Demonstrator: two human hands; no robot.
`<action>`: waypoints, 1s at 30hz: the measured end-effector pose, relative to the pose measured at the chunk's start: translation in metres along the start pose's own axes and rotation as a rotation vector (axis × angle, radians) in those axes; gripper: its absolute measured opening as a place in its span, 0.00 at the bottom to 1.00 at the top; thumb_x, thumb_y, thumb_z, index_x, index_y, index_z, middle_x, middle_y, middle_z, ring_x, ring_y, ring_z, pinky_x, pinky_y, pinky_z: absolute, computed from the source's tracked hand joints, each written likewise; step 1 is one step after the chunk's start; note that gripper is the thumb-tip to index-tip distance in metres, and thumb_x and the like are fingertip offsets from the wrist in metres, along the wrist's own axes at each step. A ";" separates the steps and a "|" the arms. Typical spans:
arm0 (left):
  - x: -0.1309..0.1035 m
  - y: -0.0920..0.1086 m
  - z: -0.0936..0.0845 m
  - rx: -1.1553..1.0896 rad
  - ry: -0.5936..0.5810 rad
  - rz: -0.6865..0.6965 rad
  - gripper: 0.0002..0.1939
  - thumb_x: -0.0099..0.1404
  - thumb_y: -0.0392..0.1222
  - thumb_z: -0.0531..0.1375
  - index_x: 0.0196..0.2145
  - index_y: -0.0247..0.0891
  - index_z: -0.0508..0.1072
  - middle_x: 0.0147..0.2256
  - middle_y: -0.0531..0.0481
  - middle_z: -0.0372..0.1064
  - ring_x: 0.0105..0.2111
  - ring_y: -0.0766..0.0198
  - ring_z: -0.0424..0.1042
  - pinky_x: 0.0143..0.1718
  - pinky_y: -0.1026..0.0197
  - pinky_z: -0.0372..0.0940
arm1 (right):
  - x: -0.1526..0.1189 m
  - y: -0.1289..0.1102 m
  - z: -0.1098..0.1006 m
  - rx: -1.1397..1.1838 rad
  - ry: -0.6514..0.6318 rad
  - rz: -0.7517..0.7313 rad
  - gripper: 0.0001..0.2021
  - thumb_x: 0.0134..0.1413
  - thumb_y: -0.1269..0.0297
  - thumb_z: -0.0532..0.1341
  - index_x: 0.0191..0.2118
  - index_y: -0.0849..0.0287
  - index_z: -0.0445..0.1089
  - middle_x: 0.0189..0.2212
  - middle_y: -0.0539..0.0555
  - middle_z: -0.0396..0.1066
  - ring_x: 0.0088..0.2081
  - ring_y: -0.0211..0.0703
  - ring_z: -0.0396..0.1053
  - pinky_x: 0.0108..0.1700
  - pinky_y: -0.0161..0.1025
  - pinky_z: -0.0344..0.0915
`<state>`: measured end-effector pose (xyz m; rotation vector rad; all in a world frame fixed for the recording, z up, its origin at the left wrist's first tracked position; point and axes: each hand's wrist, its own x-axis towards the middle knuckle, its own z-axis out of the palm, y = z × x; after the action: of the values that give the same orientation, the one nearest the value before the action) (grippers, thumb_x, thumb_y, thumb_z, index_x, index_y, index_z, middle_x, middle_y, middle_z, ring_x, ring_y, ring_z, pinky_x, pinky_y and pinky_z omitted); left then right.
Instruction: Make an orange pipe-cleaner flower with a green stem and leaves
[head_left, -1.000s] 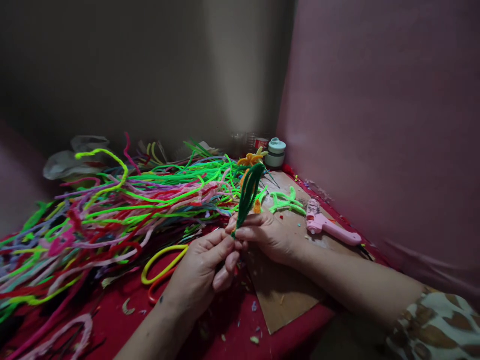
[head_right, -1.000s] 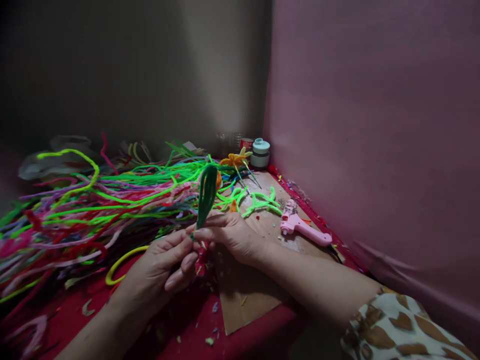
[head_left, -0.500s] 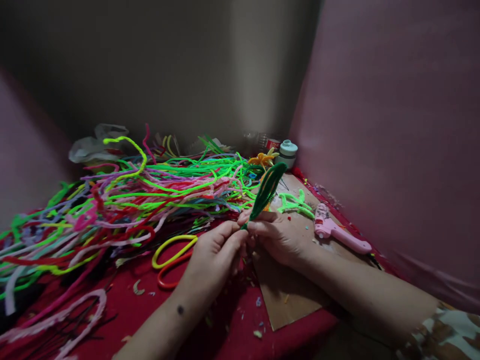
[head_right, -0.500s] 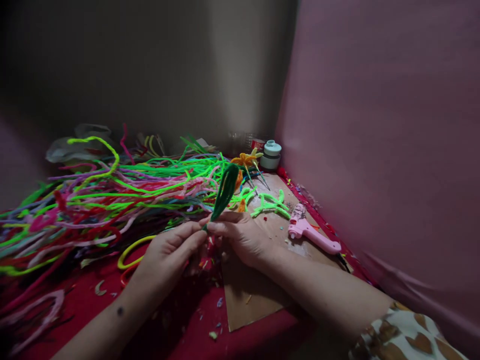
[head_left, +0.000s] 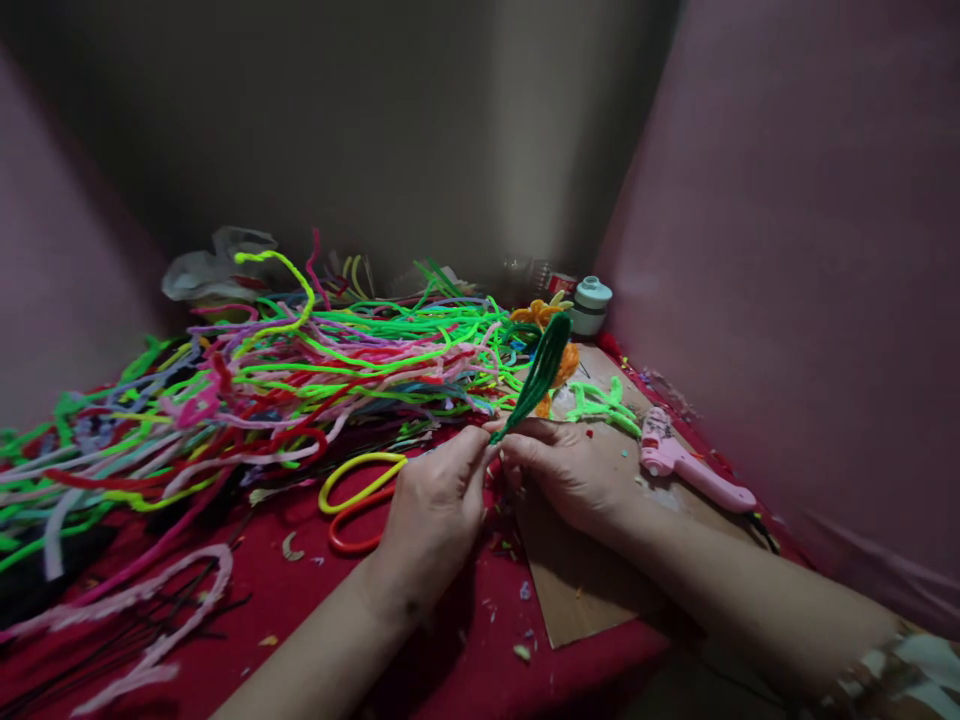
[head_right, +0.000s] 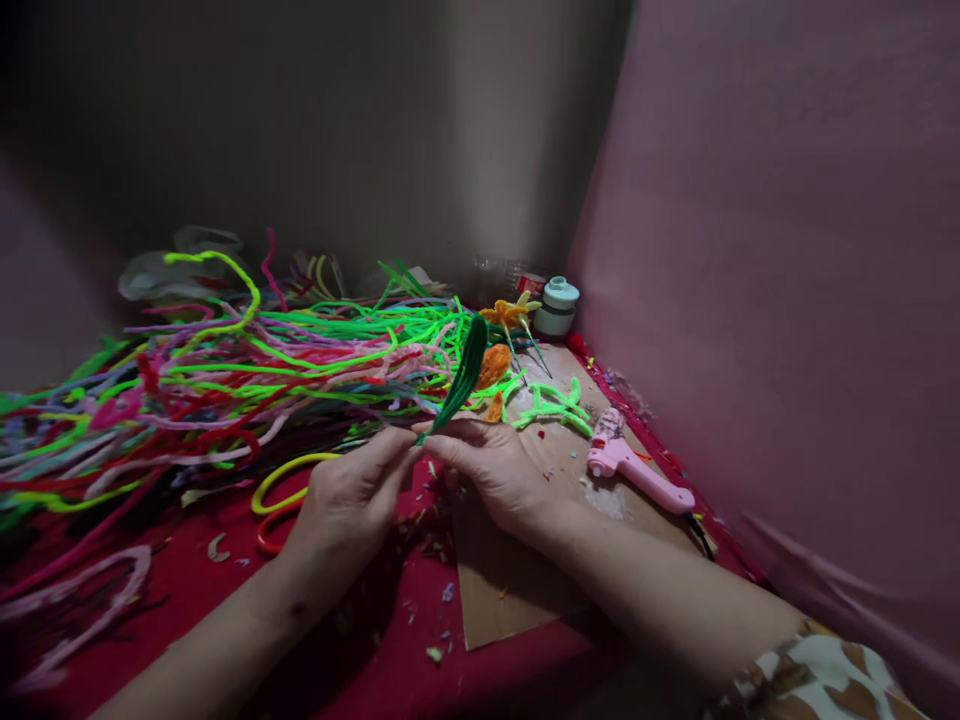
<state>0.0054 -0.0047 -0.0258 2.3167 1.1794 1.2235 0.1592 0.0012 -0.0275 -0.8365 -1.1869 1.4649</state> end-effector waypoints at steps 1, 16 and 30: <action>0.002 0.002 -0.002 -0.066 -0.010 -0.058 0.08 0.65 0.35 0.52 0.34 0.37 0.71 0.29 0.53 0.72 0.27 0.70 0.70 0.31 0.69 0.61 | 0.000 0.000 0.000 0.011 -0.016 0.007 0.09 0.46 0.66 0.65 0.37 0.55 0.76 0.22 0.46 0.69 0.30 0.37 0.64 0.39 0.37 0.61; 0.012 0.015 -0.010 -0.829 -0.195 -0.622 0.15 0.60 0.43 0.58 0.19 0.35 0.63 0.15 0.60 0.53 0.14 0.77 0.49 0.15 0.71 0.45 | 0.006 0.006 -0.009 0.071 -0.099 -0.039 0.10 0.49 0.68 0.62 0.38 0.57 0.76 0.25 0.48 0.70 0.24 0.33 0.60 0.28 0.33 0.57; 0.011 0.011 -0.008 -0.904 -0.341 -0.617 0.11 0.65 0.45 0.53 0.29 0.36 0.68 0.19 0.57 0.62 0.12 0.76 0.53 0.15 0.70 0.52 | 0.006 0.006 -0.006 0.193 -0.131 0.007 0.04 0.48 0.66 0.63 0.30 0.58 0.75 0.21 0.48 0.67 0.23 0.34 0.61 0.30 0.35 0.59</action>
<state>0.0082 -0.0043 -0.0083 1.2842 0.8496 0.8212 0.1617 0.0086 -0.0348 -0.6222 -1.1177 1.6310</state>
